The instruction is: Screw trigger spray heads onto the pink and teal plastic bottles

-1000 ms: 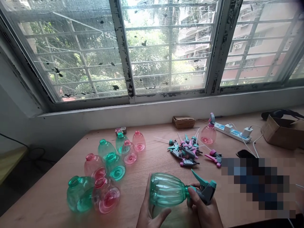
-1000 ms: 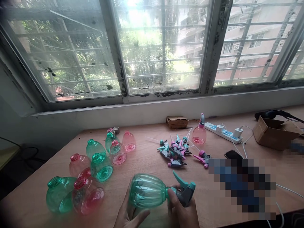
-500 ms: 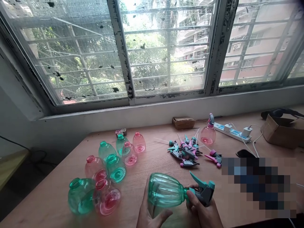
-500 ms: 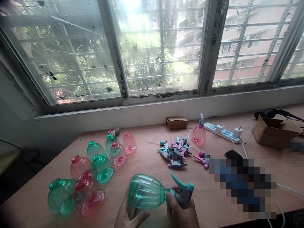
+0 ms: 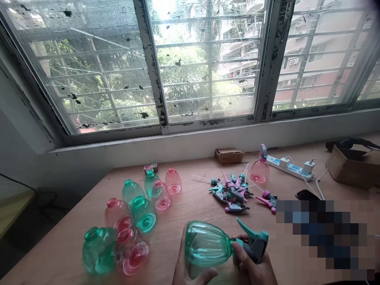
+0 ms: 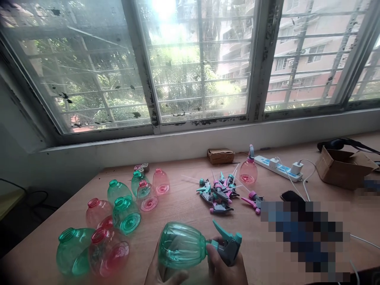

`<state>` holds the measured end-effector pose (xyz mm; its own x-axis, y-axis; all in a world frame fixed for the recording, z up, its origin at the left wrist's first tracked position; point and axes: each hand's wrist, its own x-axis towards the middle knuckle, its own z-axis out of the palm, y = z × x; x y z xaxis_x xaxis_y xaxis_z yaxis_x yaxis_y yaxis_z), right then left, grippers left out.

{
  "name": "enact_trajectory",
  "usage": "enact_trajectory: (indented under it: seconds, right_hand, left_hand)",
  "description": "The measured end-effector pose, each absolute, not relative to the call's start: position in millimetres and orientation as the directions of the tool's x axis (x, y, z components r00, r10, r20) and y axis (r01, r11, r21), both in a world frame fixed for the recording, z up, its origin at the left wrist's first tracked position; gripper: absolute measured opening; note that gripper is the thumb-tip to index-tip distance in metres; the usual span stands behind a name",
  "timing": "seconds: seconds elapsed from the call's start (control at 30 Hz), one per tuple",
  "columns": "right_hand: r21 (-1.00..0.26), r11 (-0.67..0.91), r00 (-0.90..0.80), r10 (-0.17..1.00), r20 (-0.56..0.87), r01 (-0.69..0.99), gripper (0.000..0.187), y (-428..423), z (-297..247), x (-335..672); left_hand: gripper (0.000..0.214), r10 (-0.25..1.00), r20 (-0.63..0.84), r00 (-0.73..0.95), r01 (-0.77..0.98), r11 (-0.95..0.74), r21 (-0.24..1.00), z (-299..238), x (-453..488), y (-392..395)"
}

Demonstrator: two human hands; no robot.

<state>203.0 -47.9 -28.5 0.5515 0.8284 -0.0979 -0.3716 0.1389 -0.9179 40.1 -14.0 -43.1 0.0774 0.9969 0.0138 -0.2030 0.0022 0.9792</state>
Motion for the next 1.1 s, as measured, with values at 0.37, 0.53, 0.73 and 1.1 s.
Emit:
enact_trajectory:
  seconds: [0.37, 0.53, 0.73, 1.1]
  right_hand:
    - [-0.903, 0.127, 0.573, 0.806, -0.146, -0.409, 0.054, -47.0, -30.6, 201.7]
    - [-0.904, 0.113, 0.533, 0.834, -0.139, -0.413, 0.054, -49.9, -28.7, 201.4]
    - [-0.923, 0.151, 0.580, 0.809, -0.089, -0.353, 0.049, -46.3, -36.1, 206.2]
    - [-0.920, 0.115, 0.528, 0.842, -0.111, -0.376, 0.050, -50.0, -28.6, 203.9]
  left_hand:
    - [0.103, 0.983, -0.019, 0.183, -0.240, 0.064, 0.969, -40.0, 37.4, -12.7]
    - [0.098, 0.971, 0.030, 0.235, -0.240, 0.028, 0.970, -30.8, 36.3, -15.0]
    - [0.094, 0.981, 0.014, 0.195, -0.219, 0.030, 0.975, -33.0, 39.6, -15.7]
    - [0.096, 0.979, -0.001, 0.202, -0.243, 0.051, 0.969, -37.2, 38.9, -12.6]
